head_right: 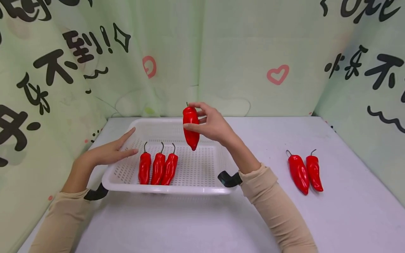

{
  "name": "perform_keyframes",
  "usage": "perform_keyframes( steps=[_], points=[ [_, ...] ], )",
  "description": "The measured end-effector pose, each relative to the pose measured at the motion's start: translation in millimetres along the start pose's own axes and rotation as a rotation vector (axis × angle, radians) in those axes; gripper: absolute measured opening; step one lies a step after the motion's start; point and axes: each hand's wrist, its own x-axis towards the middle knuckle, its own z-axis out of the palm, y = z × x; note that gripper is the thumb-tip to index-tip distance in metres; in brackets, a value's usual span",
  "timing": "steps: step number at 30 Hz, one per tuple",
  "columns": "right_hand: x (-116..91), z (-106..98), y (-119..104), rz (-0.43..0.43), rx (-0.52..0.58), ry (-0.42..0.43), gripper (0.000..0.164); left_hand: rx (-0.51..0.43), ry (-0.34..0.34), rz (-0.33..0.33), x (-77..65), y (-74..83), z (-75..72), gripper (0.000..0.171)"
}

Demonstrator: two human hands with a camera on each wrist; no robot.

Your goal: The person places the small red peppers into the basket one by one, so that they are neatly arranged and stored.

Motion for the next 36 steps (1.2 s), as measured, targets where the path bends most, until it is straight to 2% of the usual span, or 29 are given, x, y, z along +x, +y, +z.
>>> perform_keyframes(
  steps=[7,20,27,36],
  points=[
    [8,11,2,0.054,0.009,-0.059,0.070,0.016,0.021,-0.028,1.4,-1.9,2.1,0.092],
    [19,36,12,0.181,-0.018,-0.191,0.066,0.026,0.032,-0.037,1.9,-0.1,2.6,0.092],
    [22,50,17,0.224,-0.073,-0.258,0.066,0.035,0.037,-0.030,3.1,0.2,3.4,0.091],
    [28,57,26,0.399,0.051,-0.391,0.066,0.045,0.035,-0.034,4.3,-3.6,3.3,0.090]
  ],
)
